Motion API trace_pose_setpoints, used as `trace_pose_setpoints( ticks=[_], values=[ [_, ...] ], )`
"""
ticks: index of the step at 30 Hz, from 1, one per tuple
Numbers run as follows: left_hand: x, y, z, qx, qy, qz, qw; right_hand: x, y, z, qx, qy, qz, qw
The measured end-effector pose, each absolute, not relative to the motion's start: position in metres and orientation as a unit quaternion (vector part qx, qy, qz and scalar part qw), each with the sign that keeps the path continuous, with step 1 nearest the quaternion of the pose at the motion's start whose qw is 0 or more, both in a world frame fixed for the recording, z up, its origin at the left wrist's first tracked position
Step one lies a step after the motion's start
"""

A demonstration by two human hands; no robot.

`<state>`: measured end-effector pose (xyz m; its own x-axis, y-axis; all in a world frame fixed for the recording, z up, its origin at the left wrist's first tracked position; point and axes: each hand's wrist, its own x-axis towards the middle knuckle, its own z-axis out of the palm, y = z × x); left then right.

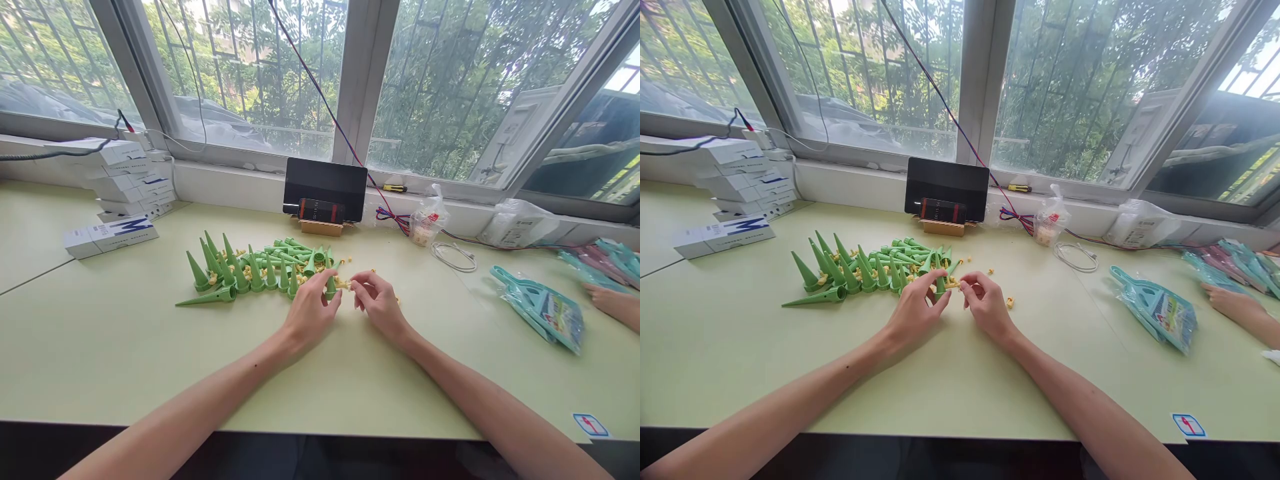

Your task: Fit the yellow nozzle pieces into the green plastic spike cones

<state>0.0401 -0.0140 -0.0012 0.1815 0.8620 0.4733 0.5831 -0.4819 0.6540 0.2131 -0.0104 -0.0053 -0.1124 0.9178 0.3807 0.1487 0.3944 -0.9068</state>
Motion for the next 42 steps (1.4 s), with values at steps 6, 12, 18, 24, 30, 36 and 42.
trace_pose_setpoints(
  ticks=[6, 12, 18, 24, 30, 36, 42],
  values=[
    [0.0396, -0.0129, -0.0018, 0.759, 0.465, 0.423, 0.171, 0.214, -0.0107, -0.008, -0.417, -0.679, 0.343, 0.498],
    [0.04, -0.0139, -0.0005, 0.742, 0.477, 0.427, 0.2, 0.2147, -0.0094, -0.0088, -0.416, -0.69, 0.333, 0.49],
    [0.0405, -0.0122, -0.002, 0.734, 0.49, 0.425, 0.202, 0.2149, -0.0085, -0.0102, -0.414, -0.696, 0.33, 0.484],
    [0.04, -0.0109, -0.0002, 0.72, 0.491, 0.428, 0.24, 0.2157, -0.0071, -0.0125, -0.416, -0.697, 0.32, 0.489],
    [0.0382, -0.0087, 0.0019, 0.691, 0.474, 0.436, 0.328, 0.2159, -0.0064, -0.0119, -0.415, -0.695, 0.314, 0.496],
    [0.0385, -0.0091, 0.002, 0.684, 0.465, 0.446, 0.341, 0.2163, -0.0069, -0.0111, -0.419, -0.701, 0.304, 0.491],
    [0.0394, -0.0092, 0.0025, 0.688, 0.451, 0.45, 0.347, 0.2165, -0.0067, -0.0118, -0.415, -0.705, 0.297, 0.492]
  ],
)
